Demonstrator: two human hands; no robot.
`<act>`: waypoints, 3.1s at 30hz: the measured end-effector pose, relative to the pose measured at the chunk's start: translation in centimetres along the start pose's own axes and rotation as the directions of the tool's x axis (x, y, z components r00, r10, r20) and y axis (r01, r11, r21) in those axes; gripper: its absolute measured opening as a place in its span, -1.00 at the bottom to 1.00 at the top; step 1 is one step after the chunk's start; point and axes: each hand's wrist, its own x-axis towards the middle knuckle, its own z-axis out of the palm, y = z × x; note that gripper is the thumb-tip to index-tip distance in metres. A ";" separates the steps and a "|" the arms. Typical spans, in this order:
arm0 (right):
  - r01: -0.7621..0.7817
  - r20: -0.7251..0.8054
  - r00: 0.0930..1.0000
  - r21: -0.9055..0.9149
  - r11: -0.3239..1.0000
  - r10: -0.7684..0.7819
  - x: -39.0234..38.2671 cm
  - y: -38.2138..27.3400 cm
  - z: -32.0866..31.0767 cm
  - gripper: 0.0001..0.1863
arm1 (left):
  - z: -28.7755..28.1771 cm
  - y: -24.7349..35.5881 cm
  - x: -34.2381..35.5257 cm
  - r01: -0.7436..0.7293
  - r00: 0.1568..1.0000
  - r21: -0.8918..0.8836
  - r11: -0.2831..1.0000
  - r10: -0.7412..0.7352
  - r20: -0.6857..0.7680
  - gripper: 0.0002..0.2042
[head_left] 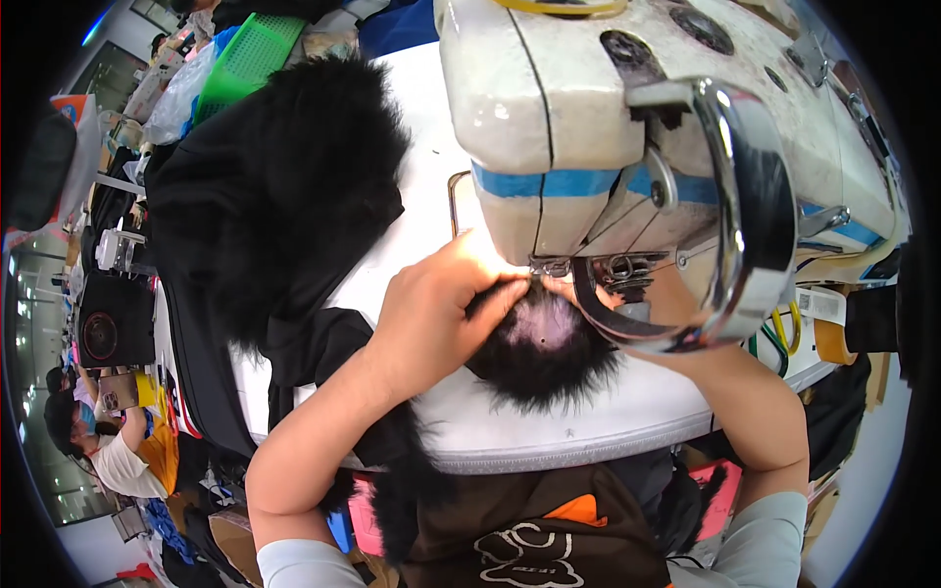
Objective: Sewing and trimming black faux fur components onto fabric panels using an industrial sewing machine.
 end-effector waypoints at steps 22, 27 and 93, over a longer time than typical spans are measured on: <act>-0.520 0.339 0.849 0.676 0.523 0.406 1.3 -0.9 -3.9 -0.68 | -0.2 -1.3 1.1 -0.026 0.999 -0.167 0.986 0.023 -0.023 -0.85; -0.419 0.313 0.907 0.620 0.663 0.281 0.4 -0.4 -3.5 -0.69 | 0.2 -2.0 1.2 -0.047 0.998 -0.173 0.984 0.038 -0.057 -0.86; -0.206 0.163 0.977 0.572 0.794 0.136 0.7 -1.5 -2.9 -0.81 | 0.0 0.1 -1.1 -0.214 0.976 0.072 0.974 0.216 -0.018 -0.85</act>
